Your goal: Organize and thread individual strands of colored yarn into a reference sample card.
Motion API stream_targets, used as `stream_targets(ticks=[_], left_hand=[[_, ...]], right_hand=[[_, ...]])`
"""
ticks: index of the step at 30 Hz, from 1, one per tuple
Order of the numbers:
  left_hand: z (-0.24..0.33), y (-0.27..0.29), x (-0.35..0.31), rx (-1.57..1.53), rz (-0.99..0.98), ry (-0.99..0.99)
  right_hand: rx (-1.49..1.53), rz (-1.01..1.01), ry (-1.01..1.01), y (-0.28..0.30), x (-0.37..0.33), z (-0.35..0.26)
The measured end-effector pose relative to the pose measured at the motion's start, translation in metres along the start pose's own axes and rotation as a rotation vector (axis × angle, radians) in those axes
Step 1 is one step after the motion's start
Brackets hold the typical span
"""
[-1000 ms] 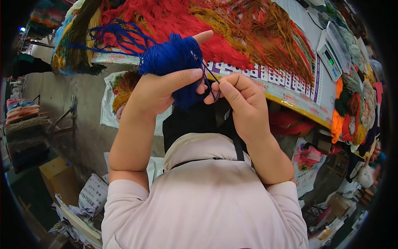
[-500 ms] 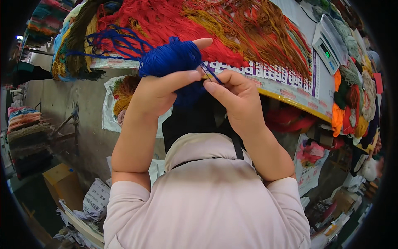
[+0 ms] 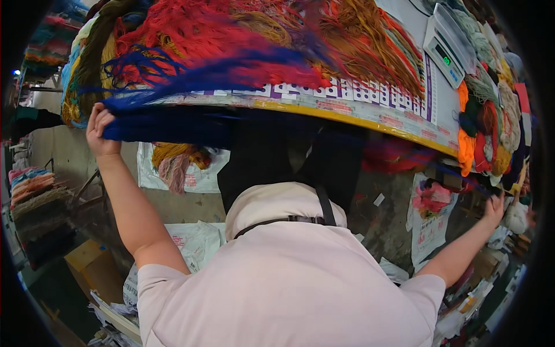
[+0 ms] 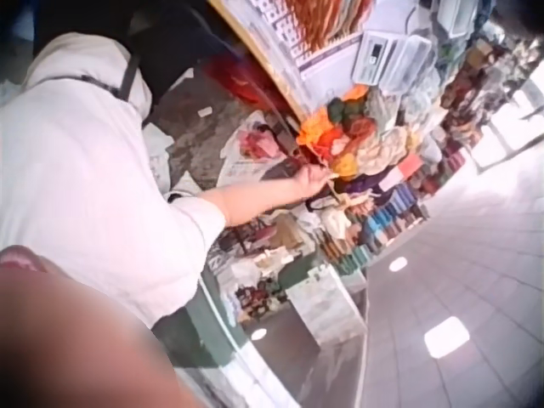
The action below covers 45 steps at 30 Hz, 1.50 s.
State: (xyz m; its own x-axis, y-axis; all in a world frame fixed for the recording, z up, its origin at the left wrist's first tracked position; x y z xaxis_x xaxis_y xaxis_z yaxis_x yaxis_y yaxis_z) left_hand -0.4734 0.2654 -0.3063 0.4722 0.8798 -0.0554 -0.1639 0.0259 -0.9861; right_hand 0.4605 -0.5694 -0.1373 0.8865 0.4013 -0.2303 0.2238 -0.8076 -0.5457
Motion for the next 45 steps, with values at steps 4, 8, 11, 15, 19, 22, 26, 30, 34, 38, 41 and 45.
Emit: stream_targets(ticks=[4, 8, 11, 15, 19, 22, 26, 30, 34, 38, 41, 45], left_hand=[[0.048, -0.025, -0.01, -0.111, -0.01, -0.187], [0.01, -0.12, -0.024, 0.042, -0.078, -0.238], [-0.1, -0.102, -0.017, 0.24, -0.057, -0.04], [-0.23, -0.072, -0.005, 0.851, 0.095, 0.283], [-0.298, -0.05, -0.003, 1.149, 0.24, 0.459], [-0.311, -0.041, 0.005, 1.312, 0.26, 0.451], [-0.328, -0.009, 0.014, 1.625, 0.305, 0.307], [-0.328, -0.017, 0.008, 1.664, 0.317, 0.364], [-0.323, -0.029, 0.007, 1.484, 0.198, 0.324], [-0.323, -0.015, 0.009, 1.542, 0.251, 0.361], [-0.329, -0.017, 0.014, 1.392, 0.249, 0.406], [-0.332, -0.014, 0.015, 1.319, 0.267, 0.401]], right_hand=[[-0.049, 0.222, 0.152, -0.002, -0.005, -0.061], [-0.372, 0.094, 0.193, -0.089, -0.002, 0.049], [-0.464, -0.088, 0.096, -0.274, -0.051, 0.199], [-0.592, -0.415, -0.289, -0.405, -0.079, 0.408], [-0.719, -0.633, -0.34, -0.481, -0.125, 0.538], [-0.82, -0.699, -0.331, -0.503, -0.139, 0.594], [-1.012, -0.757, -0.285, -0.51, -0.139, 0.626], [-1.159, -0.709, -0.037, -0.509, -0.139, 0.633], [-1.17, -0.675, 0.023, -0.506, -0.142, 0.635], [-1.172, -0.692, 0.136, -0.506, -0.149, 0.635], [-1.142, -0.746, 0.285, -0.501, -0.149, 0.633], [-1.034, -0.834, 0.221, -0.492, -0.145, 0.631]])
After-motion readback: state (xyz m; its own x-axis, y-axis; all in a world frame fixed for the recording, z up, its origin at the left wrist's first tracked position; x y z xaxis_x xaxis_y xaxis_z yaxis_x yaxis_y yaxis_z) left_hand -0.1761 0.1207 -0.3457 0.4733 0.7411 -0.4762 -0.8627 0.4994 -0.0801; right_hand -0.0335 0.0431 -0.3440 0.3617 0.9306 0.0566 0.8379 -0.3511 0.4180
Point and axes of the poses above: each hand's wrist, its own x-axis towards the middle knuckle, its own y-axis out of the back of the hand, z = x × y, the point moved 1 cm from there along x, towards the middle knuckle, and after that the axes turned 8 degrees about -y, right-handed, at the moved point
